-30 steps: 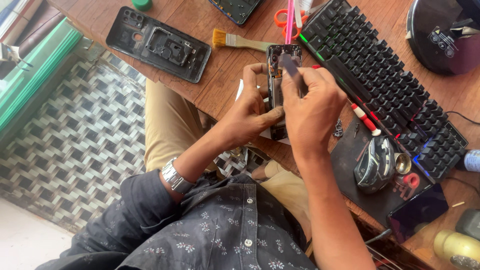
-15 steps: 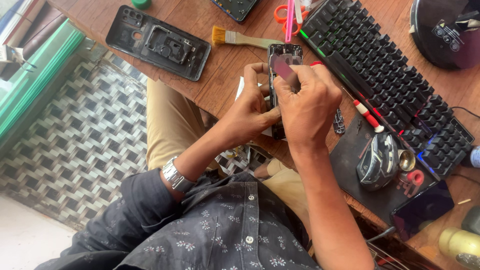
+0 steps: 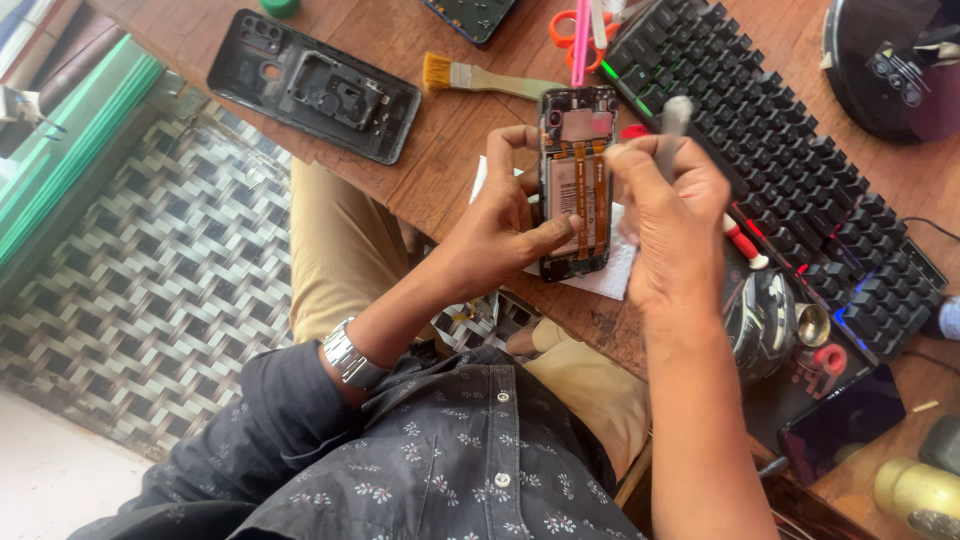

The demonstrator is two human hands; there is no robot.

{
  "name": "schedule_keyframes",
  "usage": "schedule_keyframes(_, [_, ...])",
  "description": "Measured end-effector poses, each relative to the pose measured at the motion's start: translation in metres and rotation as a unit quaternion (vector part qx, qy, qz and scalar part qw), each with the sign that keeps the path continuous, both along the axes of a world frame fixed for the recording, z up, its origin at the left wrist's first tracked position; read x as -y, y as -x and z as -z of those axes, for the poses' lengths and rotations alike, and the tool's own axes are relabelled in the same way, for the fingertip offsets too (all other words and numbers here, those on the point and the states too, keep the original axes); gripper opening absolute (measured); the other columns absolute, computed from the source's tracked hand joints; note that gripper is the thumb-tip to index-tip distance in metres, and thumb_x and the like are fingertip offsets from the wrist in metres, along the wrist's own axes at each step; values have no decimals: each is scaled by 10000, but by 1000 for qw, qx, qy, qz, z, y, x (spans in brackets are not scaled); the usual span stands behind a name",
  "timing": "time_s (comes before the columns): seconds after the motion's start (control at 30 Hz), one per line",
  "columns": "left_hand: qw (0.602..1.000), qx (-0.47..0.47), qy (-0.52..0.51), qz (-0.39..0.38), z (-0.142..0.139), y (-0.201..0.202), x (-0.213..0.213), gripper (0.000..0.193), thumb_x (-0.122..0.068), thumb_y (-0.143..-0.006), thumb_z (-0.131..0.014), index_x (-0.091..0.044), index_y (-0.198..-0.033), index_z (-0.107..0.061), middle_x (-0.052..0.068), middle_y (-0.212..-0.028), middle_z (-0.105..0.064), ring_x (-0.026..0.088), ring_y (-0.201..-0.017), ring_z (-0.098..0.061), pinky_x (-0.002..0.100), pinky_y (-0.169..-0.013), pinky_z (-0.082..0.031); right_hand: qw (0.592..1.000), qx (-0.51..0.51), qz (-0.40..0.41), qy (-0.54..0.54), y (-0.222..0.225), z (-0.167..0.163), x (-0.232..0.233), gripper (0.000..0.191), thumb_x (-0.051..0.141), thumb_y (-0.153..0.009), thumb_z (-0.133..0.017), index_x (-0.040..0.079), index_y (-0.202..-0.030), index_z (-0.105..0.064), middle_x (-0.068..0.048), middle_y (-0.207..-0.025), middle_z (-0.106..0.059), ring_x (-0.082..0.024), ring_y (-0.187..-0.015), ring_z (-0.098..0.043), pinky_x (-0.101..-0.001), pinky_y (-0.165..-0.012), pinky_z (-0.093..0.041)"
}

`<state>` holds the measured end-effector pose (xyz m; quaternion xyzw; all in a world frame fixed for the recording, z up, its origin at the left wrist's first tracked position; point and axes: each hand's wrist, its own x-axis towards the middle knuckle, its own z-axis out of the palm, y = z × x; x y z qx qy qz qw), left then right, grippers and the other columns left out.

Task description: The person disassembles a mobile phone by removing screws and prying open the back cover. They then detach the battery connector, remove the battery, and peel off adhesive backing from the back cover. Finally, they apply glue to the back cover and place it on the table.

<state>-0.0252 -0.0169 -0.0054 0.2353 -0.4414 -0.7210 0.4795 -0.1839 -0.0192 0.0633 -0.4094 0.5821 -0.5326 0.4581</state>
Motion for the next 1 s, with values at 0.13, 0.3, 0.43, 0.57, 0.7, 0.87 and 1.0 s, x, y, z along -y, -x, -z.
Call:
schedule_keyframes(0.13, [1000, -3, -3, -9, 2, 2, -1, 669, 61, -955, -652, -91, -1387, -164, 181, -1206, -631, 185, -1065, -697, 326, -850, -655, 993, 93, 10, -65, -6, -7, -1, 202, 52, -823, -755, 159, -752, -600, 73, -588, -476, -28, -406, -374, -231, -399, -264])
schedule_keyframes(0.3, [998, -58, 5, -13, 8, 4, -2, 678, 96, -960, -643, -112, -1396, -168, 164, -1209, -607, 166, -1089, -674, 311, -886, -626, 997, 49, -16, -57, -12, -14, 5, 246, -2, -797, -768, 140, -722, -582, 70, -571, -497, -24, -402, -368, -219, -383, -234])
schedule_keyframes(0.43, [999, -50, 6, -18, 10, 4, -3, 667, 107, -957, -643, -112, -1385, -181, 152, -1208, -608, 170, -1105, -681, 322, -895, -629, 997, 37, -11, -60, -13, -16, 9, 227, -27, -791, -761, 132, -739, -607, 68, -589, -517, -6, -418, -359, -196, -391, -212])
schedule_keyframes(0.57, [998, -50, 12, -30, 10, 6, -4, 686, 107, -953, -657, -114, -1390, -176, 158, -1230, -607, 172, -1132, -664, 329, -921, -626, 998, 35, 3, -52, -17, -14, 11, 280, -42, -770, -761, 149, -705, -566, 68, -599, -534, -2, -422, -364, -191, -387, -212])
schedule_keyframes(0.7, [998, -27, 37, -42, 9, 7, -4, 697, 92, -947, -670, -108, -1398, -177, 169, -1261, -619, 177, -1139, -670, 334, -915, -635, 999, 14, 19, -34, -17, -11, 12, 321, -77, -748, -734, 159, -672, -530, 75, -607, -529, 4, -433, -354, -182, -401, -215])
schedule_keyframes(0.87, [997, 20, 60, -54, 6, 6, -7, 696, 56, -942, -685, -98, -1407, -190, 174, -1273, -643, 180, -1113, -694, 331, -885, -654, 999, 5, 13, 45, -20, -10, 18, 294, -143, -748, -643, 108, -667, -512, 24, -645, -546, -53, -518, -421, -215, -518, -341])
schedule_keyframes(1.0, [994, 42, 59, -80, 0, 7, -8, 686, 20, -931, -725, -87, -1372, -210, 182, -1259, -665, 186, -1070, -714, 324, -838, -670, 996, 35, 11, 84, -31, -8, 23, 269, -151, -738, -586, 79, -642, -483, -74, -686, -676, -139, -604, -620, -269, -629, -523])
